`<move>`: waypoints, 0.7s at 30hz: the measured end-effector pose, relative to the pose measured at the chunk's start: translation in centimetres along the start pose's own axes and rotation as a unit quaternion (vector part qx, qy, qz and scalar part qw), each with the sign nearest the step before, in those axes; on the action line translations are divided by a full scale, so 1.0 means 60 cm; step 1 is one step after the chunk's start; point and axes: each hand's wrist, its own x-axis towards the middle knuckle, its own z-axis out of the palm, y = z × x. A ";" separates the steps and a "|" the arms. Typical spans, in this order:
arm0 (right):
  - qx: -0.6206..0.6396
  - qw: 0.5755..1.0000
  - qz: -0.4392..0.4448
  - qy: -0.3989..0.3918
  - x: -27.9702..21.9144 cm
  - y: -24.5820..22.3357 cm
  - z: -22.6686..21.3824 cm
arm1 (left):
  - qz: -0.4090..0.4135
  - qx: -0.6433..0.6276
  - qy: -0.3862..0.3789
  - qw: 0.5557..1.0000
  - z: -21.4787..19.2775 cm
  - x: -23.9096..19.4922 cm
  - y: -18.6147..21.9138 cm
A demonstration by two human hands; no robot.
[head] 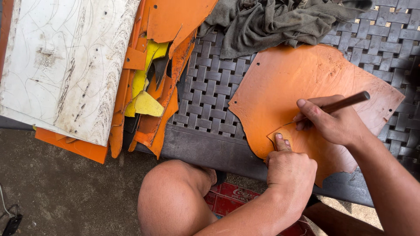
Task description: The person uses a sharp knife to cut a curved shape from an orange leather sheet placed on a woven mat. They hold the leather with one hand and guide the knife with the other, removing the cut piece and setting it aside.
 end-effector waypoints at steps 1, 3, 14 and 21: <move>0.021 1.000 0.000 0.004 -0.006 0.006 0.002 | -0.003 -0.002 0.013 1.000 0.002 -0.001 0.000; 0.066 0.998 0.001 0.014 -0.016 0.014 0.006 | -0.007 -0.003 0.039 0.999 0.008 -0.003 -0.002; -0.039 0.999 -0.029 0.016 -0.041 -0.024 0.026 | -0.050 -0.001 0.067 0.997 0.011 -0.024 -0.036; -0.039 0.992 -0.018 0.118 -0.108 -0.041 0.060 | -0.053 -0.016 0.124 0.991 0.024 -0.032 -0.054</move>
